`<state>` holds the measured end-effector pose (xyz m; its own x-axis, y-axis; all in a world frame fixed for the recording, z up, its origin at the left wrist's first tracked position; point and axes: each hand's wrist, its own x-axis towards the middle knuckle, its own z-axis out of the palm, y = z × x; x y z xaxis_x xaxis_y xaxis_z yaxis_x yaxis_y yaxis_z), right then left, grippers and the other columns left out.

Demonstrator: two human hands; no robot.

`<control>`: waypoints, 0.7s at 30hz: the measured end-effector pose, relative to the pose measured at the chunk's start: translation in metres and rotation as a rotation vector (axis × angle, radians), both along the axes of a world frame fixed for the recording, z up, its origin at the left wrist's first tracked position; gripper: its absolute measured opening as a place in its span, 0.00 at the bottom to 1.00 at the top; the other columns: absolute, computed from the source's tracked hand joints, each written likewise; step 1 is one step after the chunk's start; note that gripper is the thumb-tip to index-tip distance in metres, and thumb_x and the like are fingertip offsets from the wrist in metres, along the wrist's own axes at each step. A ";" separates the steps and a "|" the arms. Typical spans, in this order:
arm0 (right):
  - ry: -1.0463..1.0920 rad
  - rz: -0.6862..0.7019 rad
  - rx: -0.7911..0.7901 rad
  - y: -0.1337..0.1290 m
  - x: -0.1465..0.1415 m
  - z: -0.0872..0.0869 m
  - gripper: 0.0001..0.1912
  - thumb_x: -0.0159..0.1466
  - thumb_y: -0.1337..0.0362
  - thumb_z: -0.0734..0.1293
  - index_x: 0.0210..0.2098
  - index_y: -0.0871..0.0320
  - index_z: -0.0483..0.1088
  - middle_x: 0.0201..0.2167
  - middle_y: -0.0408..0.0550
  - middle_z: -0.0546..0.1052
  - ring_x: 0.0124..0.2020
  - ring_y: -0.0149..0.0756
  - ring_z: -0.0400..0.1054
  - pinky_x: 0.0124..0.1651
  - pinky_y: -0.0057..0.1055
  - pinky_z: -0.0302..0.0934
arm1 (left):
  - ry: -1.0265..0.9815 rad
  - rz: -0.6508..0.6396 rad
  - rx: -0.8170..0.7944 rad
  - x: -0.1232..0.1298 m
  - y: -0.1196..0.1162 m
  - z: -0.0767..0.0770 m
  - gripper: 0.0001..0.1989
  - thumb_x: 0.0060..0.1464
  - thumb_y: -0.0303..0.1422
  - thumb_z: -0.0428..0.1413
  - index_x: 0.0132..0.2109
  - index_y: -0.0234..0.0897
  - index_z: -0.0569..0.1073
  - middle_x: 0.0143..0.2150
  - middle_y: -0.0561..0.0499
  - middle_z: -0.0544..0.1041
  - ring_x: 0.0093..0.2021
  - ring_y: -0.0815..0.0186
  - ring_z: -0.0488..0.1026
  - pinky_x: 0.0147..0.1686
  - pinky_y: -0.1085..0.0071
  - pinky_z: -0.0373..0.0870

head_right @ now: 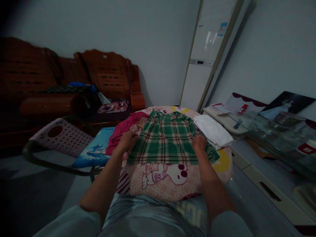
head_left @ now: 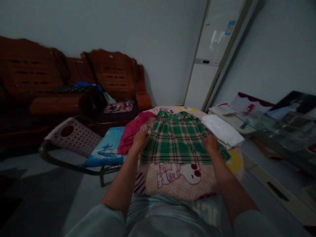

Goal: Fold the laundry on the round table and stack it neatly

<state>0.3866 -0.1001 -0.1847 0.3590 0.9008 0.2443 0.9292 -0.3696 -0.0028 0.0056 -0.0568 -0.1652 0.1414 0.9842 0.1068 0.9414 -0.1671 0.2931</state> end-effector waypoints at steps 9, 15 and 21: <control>-0.087 0.124 0.075 0.012 0.009 -0.058 0.16 0.67 0.67 0.58 0.47 0.65 0.74 0.43 0.60 0.76 0.46 0.48 0.69 0.45 0.37 0.58 | -0.053 0.157 -0.041 0.027 0.077 -0.023 0.12 0.55 0.30 0.54 0.44 0.36 0.80 0.47 0.42 0.80 0.50 0.58 0.75 0.48 0.71 0.67; -0.058 0.171 0.157 0.012 0.018 -0.075 0.14 0.66 0.68 0.58 0.43 0.63 0.74 0.41 0.58 0.76 0.45 0.45 0.68 0.47 0.36 0.57 | -0.086 0.212 0.001 0.042 0.094 -0.027 0.11 0.55 0.31 0.55 0.42 0.35 0.79 0.42 0.42 0.81 0.46 0.58 0.77 0.43 0.70 0.69; -0.055 0.221 0.220 0.014 0.026 -0.083 0.13 0.66 0.68 0.59 0.41 0.63 0.74 0.40 0.57 0.76 0.43 0.44 0.67 0.46 0.36 0.57 | 0.037 0.072 -0.025 0.068 0.073 -0.040 0.13 0.59 0.25 0.49 0.45 0.33 0.77 0.44 0.40 0.78 0.47 0.58 0.76 0.45 0.68 0.70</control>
